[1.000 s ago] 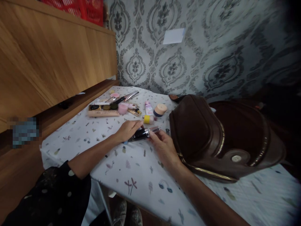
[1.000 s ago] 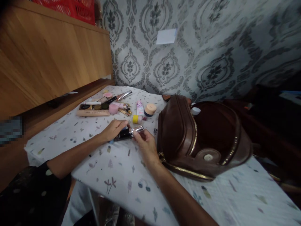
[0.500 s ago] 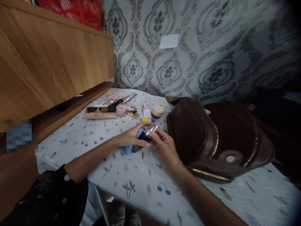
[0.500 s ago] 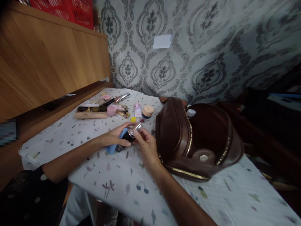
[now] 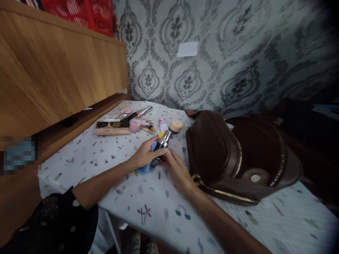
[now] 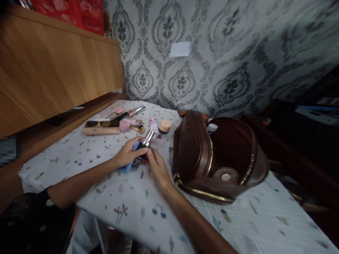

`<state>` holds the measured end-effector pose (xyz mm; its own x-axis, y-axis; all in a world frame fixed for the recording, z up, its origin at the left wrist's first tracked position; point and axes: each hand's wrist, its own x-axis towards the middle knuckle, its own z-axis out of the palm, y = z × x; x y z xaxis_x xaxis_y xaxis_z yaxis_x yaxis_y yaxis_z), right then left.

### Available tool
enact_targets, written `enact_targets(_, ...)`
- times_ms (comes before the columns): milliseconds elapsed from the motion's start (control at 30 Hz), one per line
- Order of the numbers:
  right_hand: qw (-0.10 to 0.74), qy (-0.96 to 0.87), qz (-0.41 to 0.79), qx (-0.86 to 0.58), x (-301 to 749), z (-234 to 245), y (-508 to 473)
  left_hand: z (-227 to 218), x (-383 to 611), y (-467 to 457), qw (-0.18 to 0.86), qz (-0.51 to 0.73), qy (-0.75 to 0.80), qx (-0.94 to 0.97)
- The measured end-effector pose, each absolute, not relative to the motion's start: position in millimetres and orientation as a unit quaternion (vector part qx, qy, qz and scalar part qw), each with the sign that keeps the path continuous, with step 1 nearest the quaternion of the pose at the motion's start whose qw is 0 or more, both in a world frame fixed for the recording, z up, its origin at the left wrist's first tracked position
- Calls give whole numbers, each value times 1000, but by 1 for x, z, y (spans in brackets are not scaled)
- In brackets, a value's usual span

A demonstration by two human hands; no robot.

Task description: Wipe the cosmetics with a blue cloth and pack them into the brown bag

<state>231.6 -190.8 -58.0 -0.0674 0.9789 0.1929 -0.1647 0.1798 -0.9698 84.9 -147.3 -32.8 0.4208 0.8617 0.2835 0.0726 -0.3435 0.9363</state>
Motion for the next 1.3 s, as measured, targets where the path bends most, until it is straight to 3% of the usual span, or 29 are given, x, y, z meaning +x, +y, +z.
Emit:
enact_targets(167, 493, -511, 620, -333, 220, -53, -205, -27, 84, -154, 321, 450, 395, 733)
enact_targets(333, 477, -499, 647, -325, 220, -49, -207, -29, 85, -155, 285, 456, 418, 732)
enact_targets(467, 467, -481, 657, -346, 224, -46, -206, -31, 84, -148, 339, 497, 399, 692)
enact_targets(567, 463, -465, 671, -344, 225, -43, -208, -28, 81, -143, 459, 500, 381, 628)
enact_targets(667, 468, -460, 672, -343, 226, -40, -210, -25, 77, -142, 626, 425, 335, 561)
enact_targets(767, 474, -444, 681, -339, 226, -37, -211, -24, 71, -142, 721, 356, 285, 521)
enact_targets(967, 452, -432, 715, -313, 228, -33, -209, -26, 68, -140, 757, 343, 237, 503)
enact_targets(1300, 484, -515, 607, -363, 226, -39, -209, -30, 76, -141, 724, 386, 273, 503)
